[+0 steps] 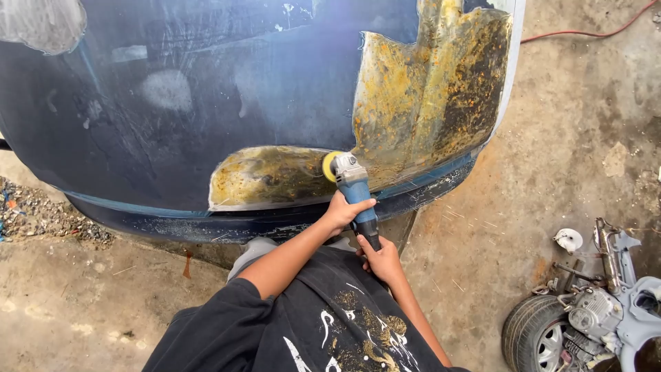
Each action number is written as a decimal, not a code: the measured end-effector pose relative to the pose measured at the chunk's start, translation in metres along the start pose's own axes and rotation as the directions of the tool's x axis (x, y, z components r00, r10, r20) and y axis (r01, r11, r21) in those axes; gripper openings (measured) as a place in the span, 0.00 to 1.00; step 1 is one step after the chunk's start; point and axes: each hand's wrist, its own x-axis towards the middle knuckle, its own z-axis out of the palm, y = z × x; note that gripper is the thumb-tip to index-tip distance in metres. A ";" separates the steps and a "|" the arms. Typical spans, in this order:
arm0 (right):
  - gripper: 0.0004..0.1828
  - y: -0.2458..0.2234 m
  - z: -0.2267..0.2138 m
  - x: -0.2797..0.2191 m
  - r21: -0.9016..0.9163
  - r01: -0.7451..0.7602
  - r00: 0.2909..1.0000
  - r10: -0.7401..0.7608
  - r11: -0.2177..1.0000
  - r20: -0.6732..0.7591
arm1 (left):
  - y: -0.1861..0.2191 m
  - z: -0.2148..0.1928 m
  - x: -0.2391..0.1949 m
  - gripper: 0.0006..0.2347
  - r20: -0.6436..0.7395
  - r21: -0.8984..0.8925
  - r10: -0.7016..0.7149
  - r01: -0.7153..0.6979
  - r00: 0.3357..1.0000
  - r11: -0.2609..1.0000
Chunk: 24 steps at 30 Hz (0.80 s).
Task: The person uses an angle grinder to remove rust and old paint from the front bumper of a blue car. They systematically move the tool across the surface, generating sparks as they strip the material down to the bare metal.
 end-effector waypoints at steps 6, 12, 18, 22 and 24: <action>0.20 0.018 0.027 -0.014 0.170 -0.041 0.988 0.066 0.985 -0.141 | -0.029 -0.002 0.028 0.41 0.124 0.230 -0.111 0.080 0.986 0.970; 0.22 0.012 0.068 -0.021 0.159 -0.037 0.985 0.063 0.987 -0.159 | -0.006 -0.037 0.013 0.44 0.166 0.310 -0.141 0.085 0.976 0.947; 0.20 -0.006 0.091 -0.039 0.123 -0.028 0.991 0.043 0.992 -0.126 | -0.002 -0.066 -0.006 0.42 0.138 0.273 -0.154 0.112 0.978 0.955; 0.20 0.007 0.091 -0.031 0.152 -0.013 0.988 0.036 0.988 -0.148 | 0.010 -0.058 -0.008 0.42 0.158 0.266 -0.148 0.102 0.976 0.959; 0.20 0.015 0.083 -0.023 0.206 -0.007 0.983 0.045 0.978 -0.177 | 0.017 -0.050 -0.005 0.44 0.192 0.328 -0.169 0.099 0.967 0.940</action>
